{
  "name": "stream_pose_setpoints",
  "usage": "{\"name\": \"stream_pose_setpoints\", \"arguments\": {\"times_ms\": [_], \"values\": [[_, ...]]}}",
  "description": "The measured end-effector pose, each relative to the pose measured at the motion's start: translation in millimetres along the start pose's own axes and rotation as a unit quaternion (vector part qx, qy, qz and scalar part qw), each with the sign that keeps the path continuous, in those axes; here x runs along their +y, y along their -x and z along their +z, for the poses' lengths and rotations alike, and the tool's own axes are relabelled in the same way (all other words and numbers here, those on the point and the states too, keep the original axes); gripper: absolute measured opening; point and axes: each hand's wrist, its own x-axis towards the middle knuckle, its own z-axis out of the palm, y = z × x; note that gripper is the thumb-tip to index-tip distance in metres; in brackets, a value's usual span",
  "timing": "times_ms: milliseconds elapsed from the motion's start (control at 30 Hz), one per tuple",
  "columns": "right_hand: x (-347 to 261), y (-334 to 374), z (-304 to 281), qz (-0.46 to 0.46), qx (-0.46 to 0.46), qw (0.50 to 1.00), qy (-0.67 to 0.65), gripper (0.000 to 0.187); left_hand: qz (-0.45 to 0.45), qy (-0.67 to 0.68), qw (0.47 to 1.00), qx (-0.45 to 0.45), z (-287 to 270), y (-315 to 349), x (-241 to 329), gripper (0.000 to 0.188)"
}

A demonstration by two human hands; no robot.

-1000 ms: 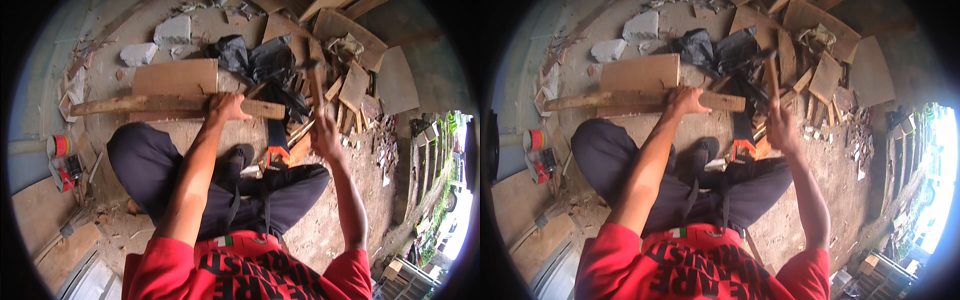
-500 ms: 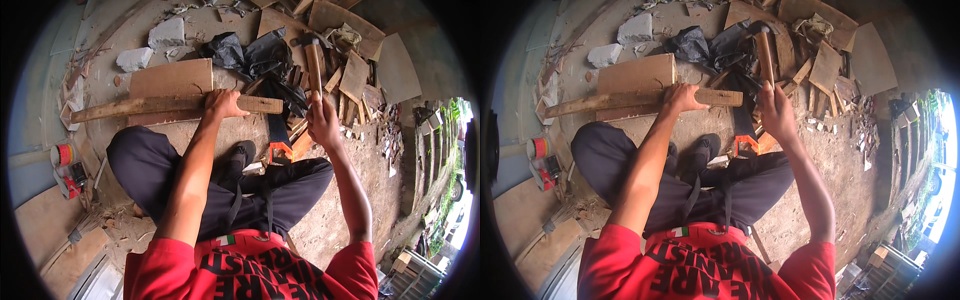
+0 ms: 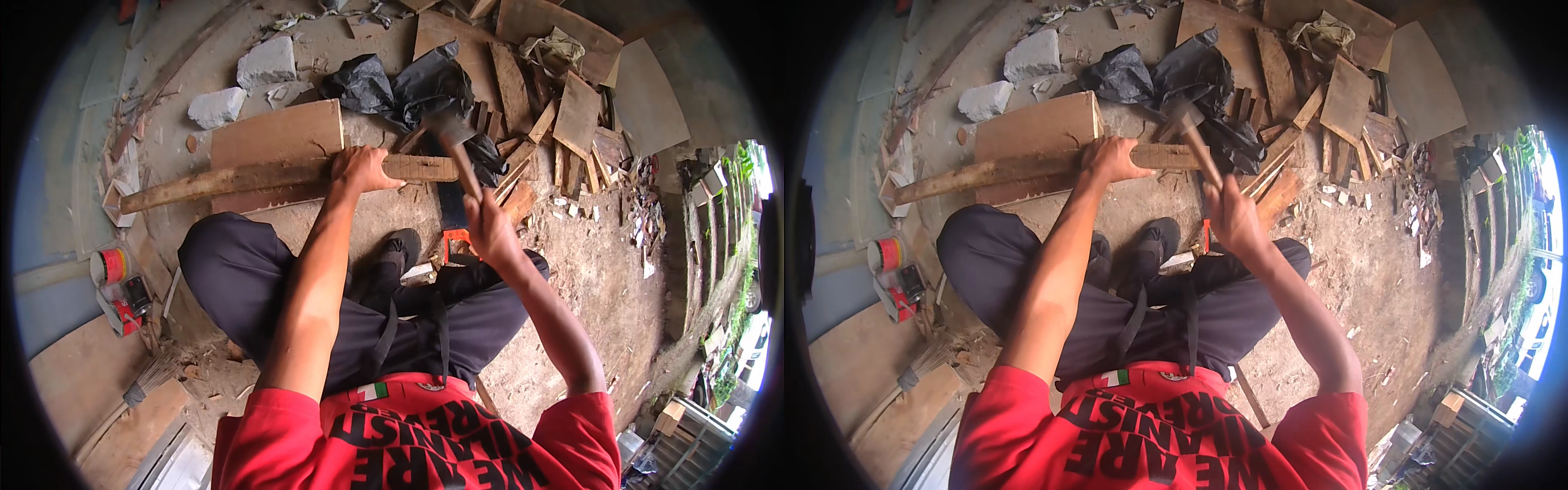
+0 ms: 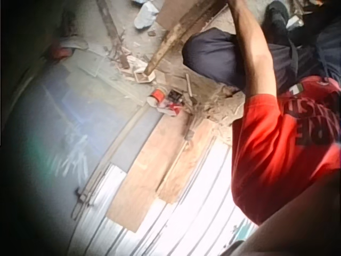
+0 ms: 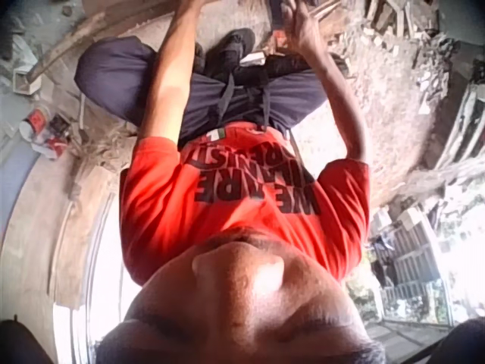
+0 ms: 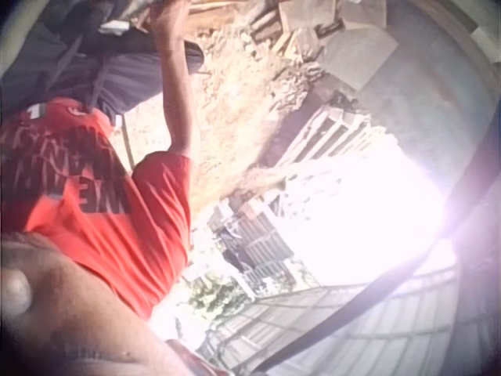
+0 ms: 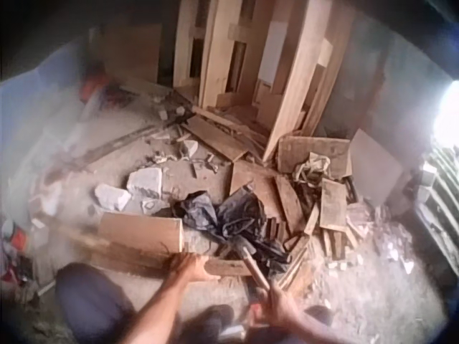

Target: The person sits on the floor and repeatedly strikes a long wooden plank with a hammer to break it into smaller pieces. The person repositions the plank several times to continue breaking it.

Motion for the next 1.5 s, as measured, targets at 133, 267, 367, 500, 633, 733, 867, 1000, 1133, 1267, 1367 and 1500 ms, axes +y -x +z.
{"name": "stream_pose_setpoints", "arguments": {"times_ms": [133, 267, 367, 500, 633, 733, 867, 1000, 1133, 1267, 1367, 1500], "values": [[15.5, 12.8, 0.9, 0.047, -0.077, 0.991, 0.102, 0.034, -0.022, -0.032, 0.999, -0.012, -1.8, -2.3, 3.3, 0.069], [-40.1, -5.6, -7.4, 0.036, -0.028, 0.998, 0.039, 0.036, -0.021, -0.005, 1.000, -0.009, 0.6, -6.2, -11.8, 0.072], [-12.2, -4.3, -2.8, 0.024, -0.019, 0.998, 0.056, 0.034, -0.034, -0.021, 0.999, -0.022, -17.2, -0.9, 12.4, 0.072], [0.0, -12.9, -19.2, 0.039, -0.085, 0.990, 0.107, 0.034, -0.021, -0.022, 1.000, -0.002, -0.5, -6.7, -5.6, 0.070], [-17.9, -8.8, -12.4, 0.025, 0.008, 0.999, 0.034, 0.034, -0.030, 0.008, 0.999, -0.020, -2.7, -3.9, 0.3, 0.070], [10.0, -3.8, -1.1, -0.023, -0.004, 0.998, 0.050, 0.033, -0.015, -0.010, 1.000, -0.005, 1.2, -7.7, -5.7, 0.069], [-11.9, -11.2, -7.8, 0.009, -0.047, 0.996, 0.081, 0.037, -0.007, -0.037, 0.999, 0.014, -4.9, -12.1, -9.2, 0.065], [0.9, -3.4, 4.5, 0.049, -0.017, 0.998, 0.037, 0.039, -0.015, -0.026, 0.999, -0.012, -4.2, -10.4, -3.2, 0.068], [-5.8, -9.9, -10.5, 0.061, -0.030, 0.996, 0.062, 0.036, -0.016, -0.050, 0.999, -0.016, -10.0, -6.9, -5.2, 0.068], [2.4, 4.6, 1.4, 0.054, -0.013, 0.998, 0.024, 0.034, -0.031, -0.025, 0.998, -0.054, -12.6, -8.1, -2.1, 0.072], [8.9, 6.1, 7.7, -0.004, -0.058, 0.995, 0.078, 0.030, 0.006, -0.066, 0.998, -0.018, 1.6, -8.5, -7.5, 0.074], [-2.6, 15.1, 18.8, 0.025, 0.027, 0.999, -0.016, 0.038, -0.016, -0.030, 0.999, -0.037, -19.6, -10.2, -2.5, 0.073]]}}
